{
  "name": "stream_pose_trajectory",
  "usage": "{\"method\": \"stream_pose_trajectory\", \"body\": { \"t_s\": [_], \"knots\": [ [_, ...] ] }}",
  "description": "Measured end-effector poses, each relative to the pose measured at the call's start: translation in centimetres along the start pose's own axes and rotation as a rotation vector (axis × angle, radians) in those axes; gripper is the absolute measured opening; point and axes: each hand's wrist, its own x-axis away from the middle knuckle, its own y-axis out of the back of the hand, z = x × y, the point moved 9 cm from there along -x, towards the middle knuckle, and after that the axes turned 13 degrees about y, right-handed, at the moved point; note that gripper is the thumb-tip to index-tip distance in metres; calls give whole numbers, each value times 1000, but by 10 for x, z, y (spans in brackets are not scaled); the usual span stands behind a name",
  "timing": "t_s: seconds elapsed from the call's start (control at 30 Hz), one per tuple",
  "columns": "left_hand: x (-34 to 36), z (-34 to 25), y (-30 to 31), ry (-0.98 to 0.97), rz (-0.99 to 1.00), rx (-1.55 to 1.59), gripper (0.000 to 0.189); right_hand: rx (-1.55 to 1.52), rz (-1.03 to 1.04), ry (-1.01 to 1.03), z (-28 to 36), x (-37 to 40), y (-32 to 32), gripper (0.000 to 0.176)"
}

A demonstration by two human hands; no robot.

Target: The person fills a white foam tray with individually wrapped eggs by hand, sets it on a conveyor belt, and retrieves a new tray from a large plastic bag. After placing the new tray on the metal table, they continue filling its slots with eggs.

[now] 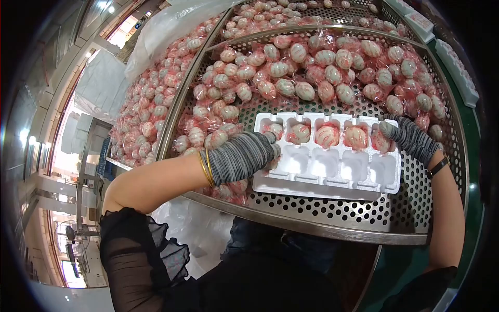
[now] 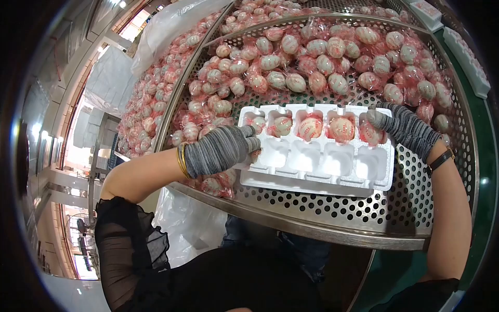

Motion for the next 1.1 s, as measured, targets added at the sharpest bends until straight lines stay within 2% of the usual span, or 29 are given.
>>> {"method": "stream_pose_trajectory", "body": {
  "t_s": [0.1,0.13,0.2,0.23,0.27,0.37,0.4,0.5,0.53,0.63,0.67,0.73,0.8,0.9,0.93,1.03,1.07,1.1],
  "knots": [
    [2,4,0,15,-15,81,29,12,55,-84,-1,2,-2,50],
    [8,10,-1,-114,-221,199,28,36,48,-73,-4,2,0,50],
    [18,44,5,-64,-273,703,27,-5,19,11,6,3,2,52],
    [23,59,8,-47,-291,955,27,3,3,-61,12,7,2,52],
    [30,94,-14,425,-191,1226,26,-7,26,-55,9,5,1,52],
    [36,106,-41,275,-13,608,27,33,56,-39,-1,4,0,60],
    [41,86,-42,99,-54,393,32,63,62,-27,-1,2,1,64],
    [44,80,-68,70,-171,-66,43,59,58,-23,-1,1,1,63],
    [40,77,-67,102,-27,-67,45,38,-7,63,-1,-1,1,62],
    [17,95,-87,273,-11,1,52,29,14,1,3,2,1,54],
    [19,92,-78,303,6,83,59,24,1,11,7,3,2,56],
    [9,112,-135,241,160,39,63,10,-34,25,10,6,3,62],
    [16,108,-161,191,535,6,66,130,22,13,5,3,7,62],
    [43,105,-88,338,263,103,61,160,53,-22,3,3,6,63],
    [54,105,-78,400,259,196,74,146,51,-37,5,3,5,63],
    [74,106,-76,501,293,506,76,146,80,-106,-1,5,4,64],
    [79,103,-72,548,291,512,72,156,94,-134,-4,6,4,64],
    [81,101,-61,527,123,674,66,113,57,-62,1,4,4,64]
  ]
}}
